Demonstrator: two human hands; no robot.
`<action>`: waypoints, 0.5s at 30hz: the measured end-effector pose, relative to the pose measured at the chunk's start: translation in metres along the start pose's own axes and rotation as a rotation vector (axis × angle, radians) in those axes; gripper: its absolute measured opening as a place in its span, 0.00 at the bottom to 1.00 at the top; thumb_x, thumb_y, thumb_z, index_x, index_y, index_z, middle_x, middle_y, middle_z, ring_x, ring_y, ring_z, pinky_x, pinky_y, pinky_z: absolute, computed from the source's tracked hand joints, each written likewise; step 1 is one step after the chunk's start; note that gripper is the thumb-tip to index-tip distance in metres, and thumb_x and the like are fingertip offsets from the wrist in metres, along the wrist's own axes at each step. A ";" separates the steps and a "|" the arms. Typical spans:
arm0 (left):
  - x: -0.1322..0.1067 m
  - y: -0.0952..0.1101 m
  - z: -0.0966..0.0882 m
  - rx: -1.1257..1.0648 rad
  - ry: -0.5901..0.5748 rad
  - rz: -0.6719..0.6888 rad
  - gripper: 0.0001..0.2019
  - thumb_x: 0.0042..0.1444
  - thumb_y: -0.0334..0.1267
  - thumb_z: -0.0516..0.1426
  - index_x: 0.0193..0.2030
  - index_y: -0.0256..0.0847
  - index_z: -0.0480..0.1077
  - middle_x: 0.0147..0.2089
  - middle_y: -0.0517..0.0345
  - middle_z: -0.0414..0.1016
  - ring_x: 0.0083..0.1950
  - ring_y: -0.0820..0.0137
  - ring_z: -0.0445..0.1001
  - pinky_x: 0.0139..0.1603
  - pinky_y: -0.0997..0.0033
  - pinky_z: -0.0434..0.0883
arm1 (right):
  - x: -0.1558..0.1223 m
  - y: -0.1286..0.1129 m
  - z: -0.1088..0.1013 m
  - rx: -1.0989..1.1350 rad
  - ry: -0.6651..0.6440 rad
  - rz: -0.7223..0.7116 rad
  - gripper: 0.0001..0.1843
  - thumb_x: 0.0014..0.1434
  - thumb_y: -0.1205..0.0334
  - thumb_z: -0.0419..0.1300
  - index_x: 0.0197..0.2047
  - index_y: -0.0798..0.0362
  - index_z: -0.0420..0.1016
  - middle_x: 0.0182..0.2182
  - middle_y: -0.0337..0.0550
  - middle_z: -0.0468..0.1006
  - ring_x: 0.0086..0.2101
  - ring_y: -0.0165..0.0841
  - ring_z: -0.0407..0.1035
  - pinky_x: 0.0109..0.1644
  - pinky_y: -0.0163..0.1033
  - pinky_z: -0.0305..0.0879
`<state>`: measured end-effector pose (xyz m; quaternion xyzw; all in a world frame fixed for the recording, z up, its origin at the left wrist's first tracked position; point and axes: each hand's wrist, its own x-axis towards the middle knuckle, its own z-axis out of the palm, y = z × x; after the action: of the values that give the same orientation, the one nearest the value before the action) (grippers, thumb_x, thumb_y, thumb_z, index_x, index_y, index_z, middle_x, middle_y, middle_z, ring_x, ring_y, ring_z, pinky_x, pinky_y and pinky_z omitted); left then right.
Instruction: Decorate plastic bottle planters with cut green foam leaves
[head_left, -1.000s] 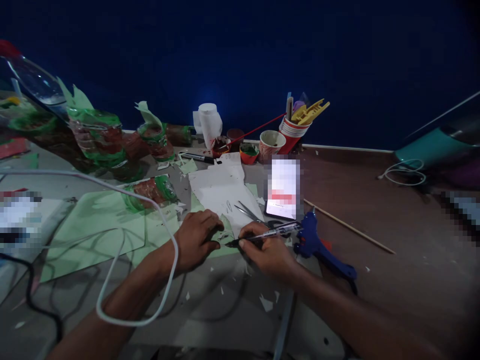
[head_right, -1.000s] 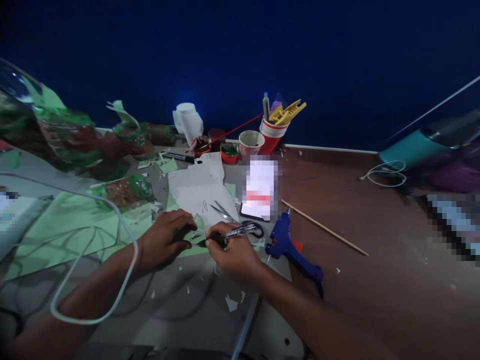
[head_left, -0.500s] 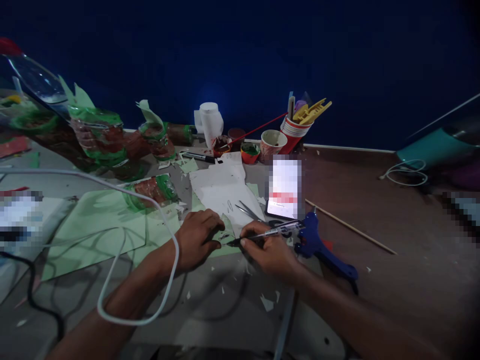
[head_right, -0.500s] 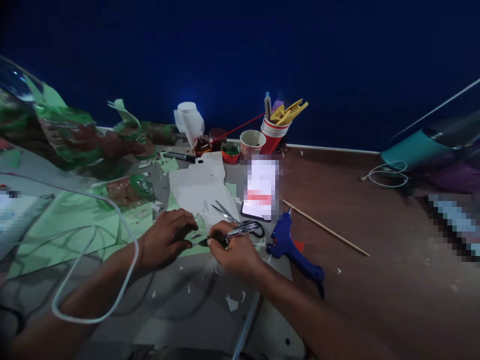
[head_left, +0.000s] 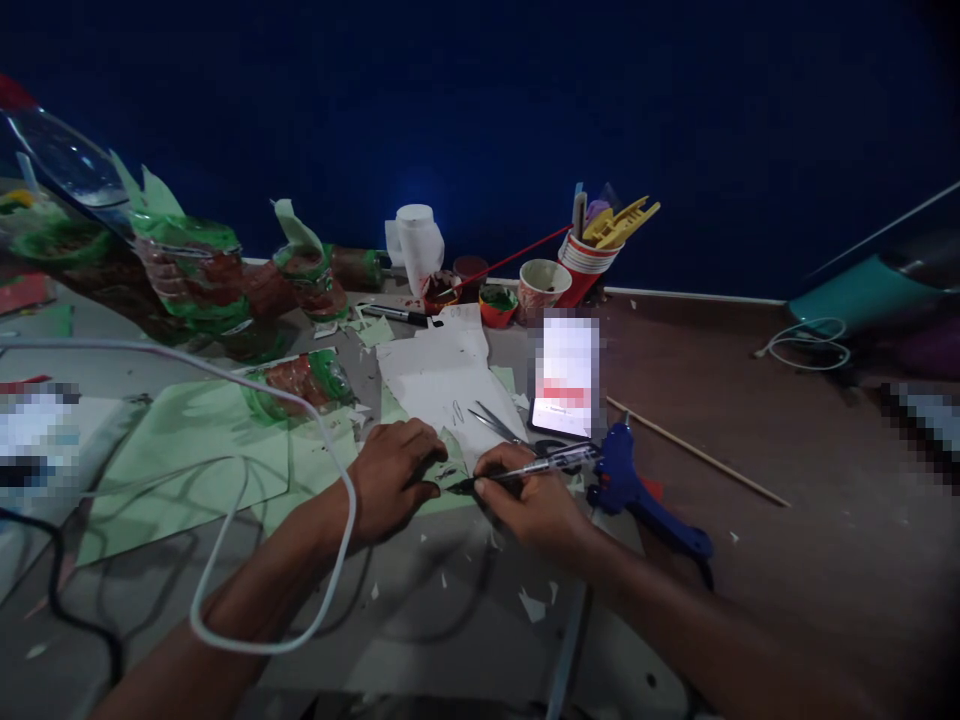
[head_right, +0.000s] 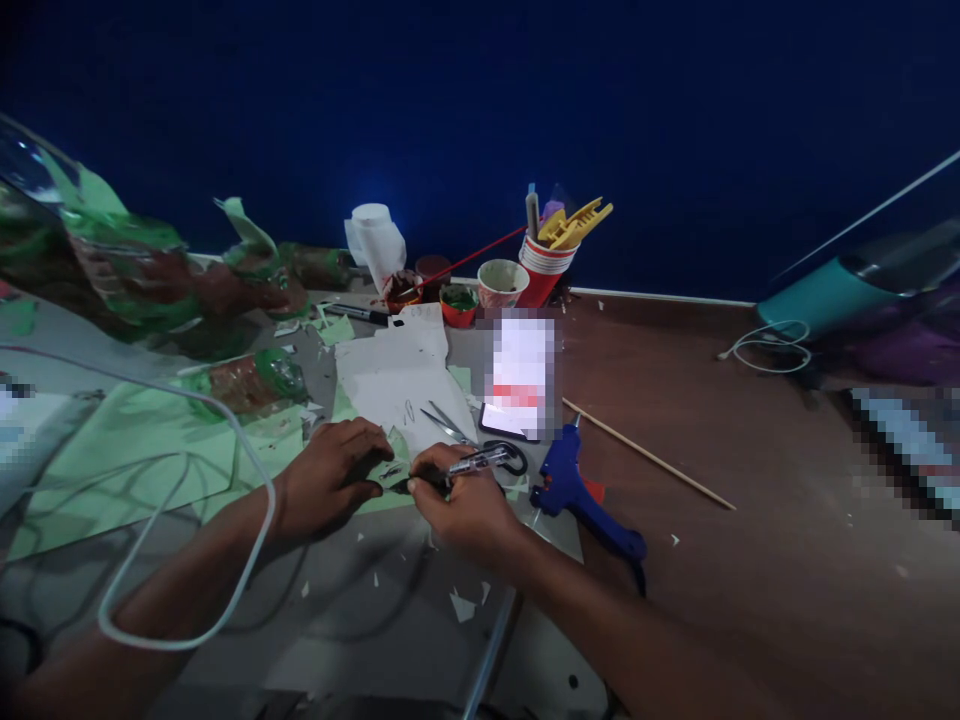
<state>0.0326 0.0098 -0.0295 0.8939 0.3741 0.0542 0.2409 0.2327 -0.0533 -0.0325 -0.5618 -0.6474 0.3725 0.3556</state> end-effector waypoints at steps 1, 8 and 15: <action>0.000 0.000 0.000 0.001 -0.001 -0.003 0.13 0.48 0.33 0.59 0.43 0.40 0.67 0.46 0.51 0.71 0.49 0.59 0.69 0.49 0.58 0.62 | 0.000 0.000 0.000 0.007 -0.003 0.006 0.03 0.51 0.68 0.55 0.30 0.52 0.69 0.27 0.38 0.73 0.31 0.33 0.67 0.37 0.38 0.62; 0.000 0.000 0.000 -0.017 -0.015 -0.018 0.13 0.49 0.33 0.59 0.43 0.40 0.68 0.46 0.52 0.71 0.50 0.59 0.68 0.49 0.57 0.61 | 0.002 -0.004 -0.001 0.069 0.009 0.065 0.03 0.50 0.67 0.54 0.28 0.52 0.68 0.23 0.37 0.70 0.27 0.31 0.65 0.32 0.35 0.61; 0.000 0.000 0.000 -0.019 -0.014 -0.024 0.13 0.48 0.33 0.59 0.43 0.40 0.68 0.47 0.52 0.71 0.50 0.59 0.68 0.50 0.56 0.61 | 0.001 -0.005 -0.001 0.093 0.000 0.094 0.02 0.50 0.67 0.54 0.28 0.52 0.68 0.23 0.37 0.70 0.27 0.31 0.65 0.32 0.35 0.61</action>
<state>0.0328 0.0101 -0.0298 0.8875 0.3826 0.0486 0.2524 0.2315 -0.0522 -0.0277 -0.5744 -0.6025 0.4183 0.3635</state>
